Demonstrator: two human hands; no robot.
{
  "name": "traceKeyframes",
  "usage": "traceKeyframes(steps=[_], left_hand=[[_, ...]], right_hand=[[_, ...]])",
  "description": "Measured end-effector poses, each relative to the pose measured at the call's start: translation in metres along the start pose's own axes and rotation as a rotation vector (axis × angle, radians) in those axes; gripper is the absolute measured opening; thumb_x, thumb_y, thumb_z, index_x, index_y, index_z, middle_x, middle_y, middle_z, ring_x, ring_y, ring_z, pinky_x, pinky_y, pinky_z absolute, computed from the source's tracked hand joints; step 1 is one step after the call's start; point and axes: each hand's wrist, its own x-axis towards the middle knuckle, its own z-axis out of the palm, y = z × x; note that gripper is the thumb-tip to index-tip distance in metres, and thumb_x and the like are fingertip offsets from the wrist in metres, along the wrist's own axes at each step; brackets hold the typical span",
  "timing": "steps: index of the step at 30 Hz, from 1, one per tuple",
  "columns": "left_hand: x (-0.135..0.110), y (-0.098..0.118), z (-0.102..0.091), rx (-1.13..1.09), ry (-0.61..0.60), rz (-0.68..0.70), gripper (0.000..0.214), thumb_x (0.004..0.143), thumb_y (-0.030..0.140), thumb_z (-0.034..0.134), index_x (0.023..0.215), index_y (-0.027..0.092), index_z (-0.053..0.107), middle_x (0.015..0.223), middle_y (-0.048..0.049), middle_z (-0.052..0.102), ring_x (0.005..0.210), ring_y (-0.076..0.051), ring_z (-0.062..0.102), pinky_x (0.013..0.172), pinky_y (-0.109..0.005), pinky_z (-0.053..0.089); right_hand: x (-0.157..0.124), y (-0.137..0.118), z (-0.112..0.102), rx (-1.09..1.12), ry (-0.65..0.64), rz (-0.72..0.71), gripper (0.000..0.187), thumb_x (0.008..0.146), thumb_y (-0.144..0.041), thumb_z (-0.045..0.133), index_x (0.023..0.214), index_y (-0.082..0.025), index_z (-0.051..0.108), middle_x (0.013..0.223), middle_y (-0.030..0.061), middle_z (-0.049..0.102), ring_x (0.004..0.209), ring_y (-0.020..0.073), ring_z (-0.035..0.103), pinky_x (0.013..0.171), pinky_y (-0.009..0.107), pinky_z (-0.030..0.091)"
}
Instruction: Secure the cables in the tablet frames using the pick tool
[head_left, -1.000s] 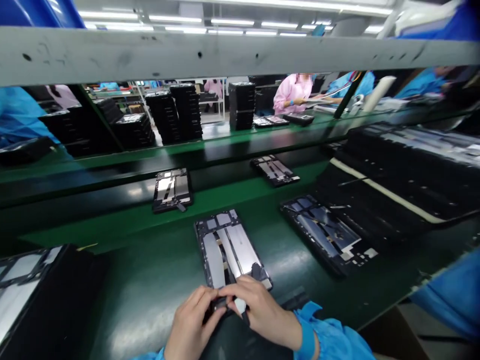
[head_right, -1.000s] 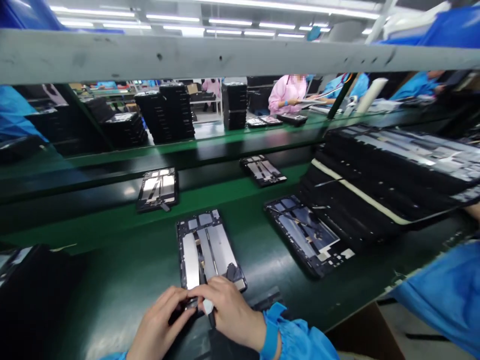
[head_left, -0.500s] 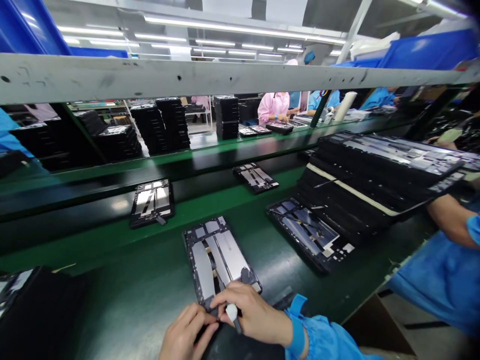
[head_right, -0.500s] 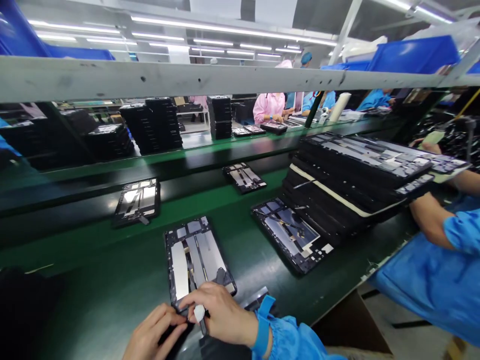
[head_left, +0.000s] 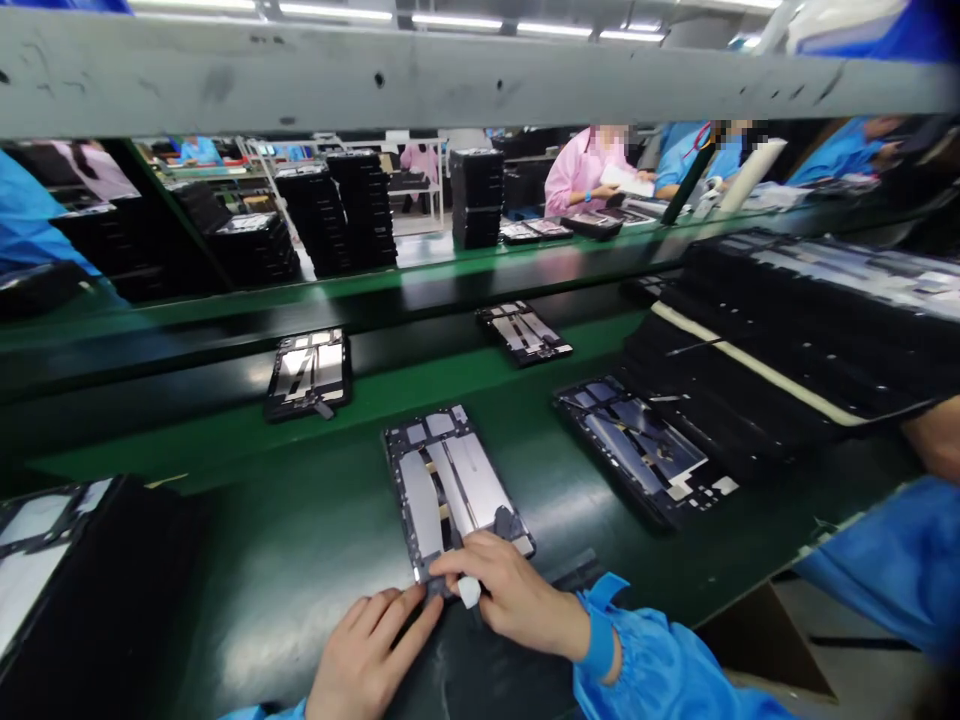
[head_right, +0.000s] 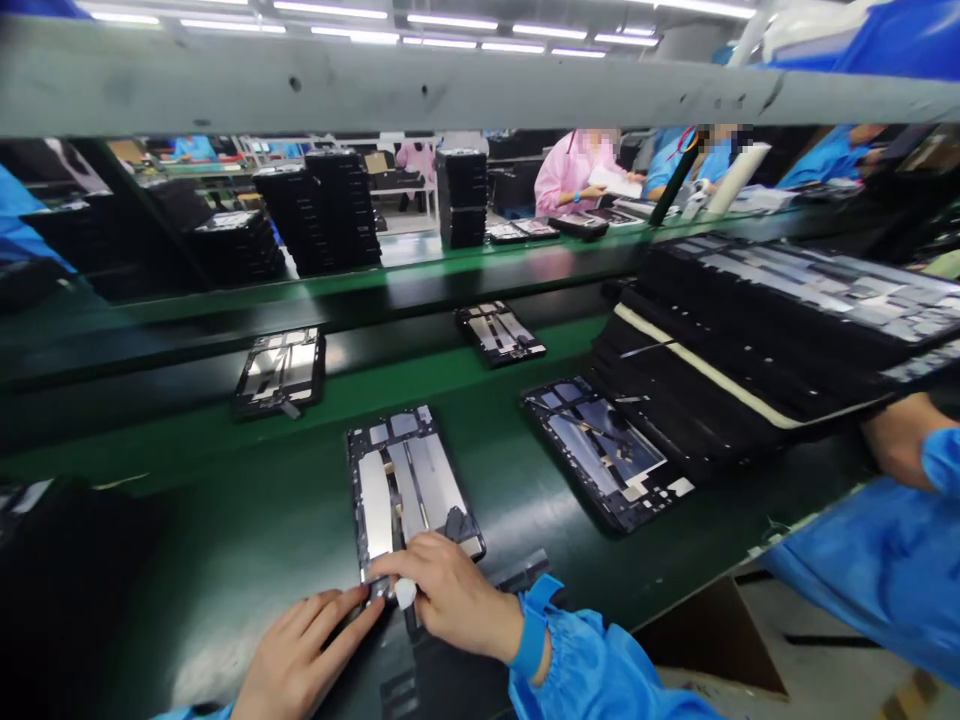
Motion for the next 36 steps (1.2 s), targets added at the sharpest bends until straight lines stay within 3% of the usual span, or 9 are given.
traceKeyframes(steps=[10,12,15,19,24,30,36], left_hand=[[0.012,0.003,-0.007,-0.021,-0.061,0.045,0.038,0.103,0.016,0.029,0.131,0.02,0.055,0.11,-0.0094,0.064,0.09,-0.017,0.056,0.072,-0.029,0.048],[0.011,0.007,-0.004,-0.027,-0.073,0.017,0.036,0.102,0.015,0.032,0.129,0.019,0.056,0.109,-0.0097,0.063,0.087,-0.017,0.057,0.071,-0.03,0.048],[0.01,0.012,0.002,-0.057,-0.064,-0.066,0.031,0.1,0.015,0.04,0.125,0.02,0.058,0.108,-0.0091,0.063,0.084,-0.018,0.058,0.071,-0.031,0.048],[0.013,0.016,0.005,-0.116,-0.047,-0.13,0.024,0.099,0.02,0.047,0.12,0.02,0.059,0.104,-0.0076,0.062,0.083,-0.018,0.059,0.069,-0.03,0.049],[0.015,0.016,0.003,-0.152,-0.043,-0.145,0.024,0.1,0.019,0.045,0.118,0.02,0.06,0.103,-0.0072,0.062,0.083,-0.018,0.059,0.067,-0.03,0.05],[0.012,0.016,0.004,-0.166,-0.056,-0.153,0.027,0.099,0.017,0.045,0.121,0.02,0.059,0.105,-0.0075,0.061,0.085,-0.018,0.06,0.069,-0.031,0.052],[0.012,0.015,0.004,-0.15,-0.035,-0.138,0.028,0.099,0.016,0.043,0.122,0.021,0.059,0.104,-0.0081,0.062,0.083,-0.018,0.06,0.068,-0.031,0.052]], right_hand=[[-0.006,0.005,0.0,0.113,0.039,0.06,0.043,0.085,-0.003,0.053,0.123,-0.022,0.062,0.094,0.0062,0.071,0.09,0.0226,0.063,0.081,0.035,0.051],[-0.009,0.002,-0.005,0.179,0.071,0.079,0.035,0.09,-0.01,0.054,0.121,-0.023,0.063,0.087,0.0041,0.072,0.084,0.0212,0.066,0.079,0.035,0.052],[-0.019,-0.003,-0.015,0.316,0.131,0.179,0.029,0.098,-0.023,0.049,0.122,-0.025,0.064,0.073,0.0002,0.067,0.063,0.0154,0.064,0.063,0.028,0.053],[-0.032,-0.005,-0.02,0.39,0.133,0.322,0.034,0.101,-0.035,0.042,0.125,-0.025,0.064,0.078,0.0014,0.066,0.056,0.0122,0.061,0.057,0.027,0.054],[-0.034,-0.006,-0.012,0.381,0.078,0.473,0.019,0.093,-0.028,0.051,0.106,-0.019,0.062,0.066,-0.0009,0.065,0.052,0.0138,0.062,0.055,0.027,0.053],[-0.03,-0.01,-0.014,0.229,0.054,0.373,0.011,0.088,-0.021,0.052,0.09,-0.02,0.063,0.068,0.0001,0.064,0.054,0.0138,0.061,0.056,0.026,0.049],[-0.039,0.002,-0.024,0.262,0.111,0.437,0.011,0.089,-0.021,0.052,0.087,-0.02,0.062,0.063,-0.0014,0.061,0.053,0.0136,0.06,0.052,0.024,0.049]])
